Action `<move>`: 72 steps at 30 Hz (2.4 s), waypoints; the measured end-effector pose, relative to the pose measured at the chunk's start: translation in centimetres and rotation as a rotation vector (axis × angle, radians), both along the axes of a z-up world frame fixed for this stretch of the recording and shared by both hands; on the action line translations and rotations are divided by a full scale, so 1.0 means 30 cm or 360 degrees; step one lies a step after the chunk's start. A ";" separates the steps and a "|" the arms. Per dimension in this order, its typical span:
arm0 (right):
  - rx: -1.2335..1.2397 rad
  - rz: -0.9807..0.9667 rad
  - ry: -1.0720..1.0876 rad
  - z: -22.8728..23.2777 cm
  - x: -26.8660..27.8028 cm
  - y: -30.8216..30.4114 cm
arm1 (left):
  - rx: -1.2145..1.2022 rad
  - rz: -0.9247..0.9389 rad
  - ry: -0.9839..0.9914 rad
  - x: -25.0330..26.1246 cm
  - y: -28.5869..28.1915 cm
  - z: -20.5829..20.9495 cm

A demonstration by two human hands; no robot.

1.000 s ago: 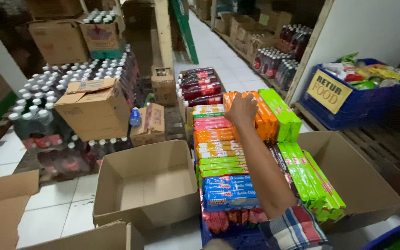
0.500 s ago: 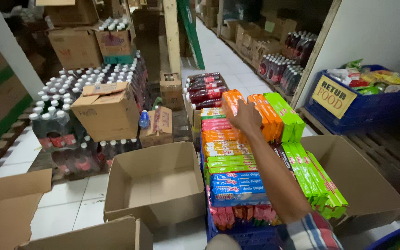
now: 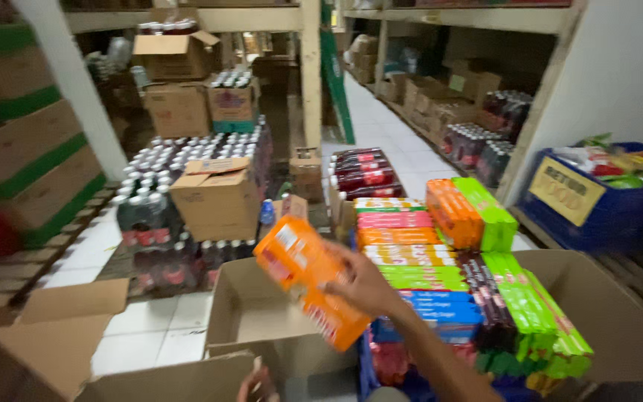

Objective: The person sits on the floor and packs colorful sachets into a cardboard box. They pick up stacks of sachets from a nearby blue crate and arrange them neatly inside the box, filling it layer by layer.

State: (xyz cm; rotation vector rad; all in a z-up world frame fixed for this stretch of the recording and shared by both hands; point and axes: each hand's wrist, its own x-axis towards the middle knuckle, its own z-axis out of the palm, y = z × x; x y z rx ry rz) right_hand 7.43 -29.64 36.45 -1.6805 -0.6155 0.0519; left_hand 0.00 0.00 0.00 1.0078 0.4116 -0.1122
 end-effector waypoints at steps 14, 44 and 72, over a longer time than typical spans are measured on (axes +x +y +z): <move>-0.0754 0.0471 0.0169 -0.973 -0.588 0.766 | 0.0930 0.0670 -0.0079 -0.643 0.566 0.265; -0.1640 0.0377 -0.0745 -1.005 -0.788 0.757 | 0.3083 0.0318 0.1656 -1.058 0.827 -0.479; -0.1716 0.1153 -0.0378 -1.003 -0.696 1.228 | 0.0352 0.1251 0.1096 -0.654 0.517 0.023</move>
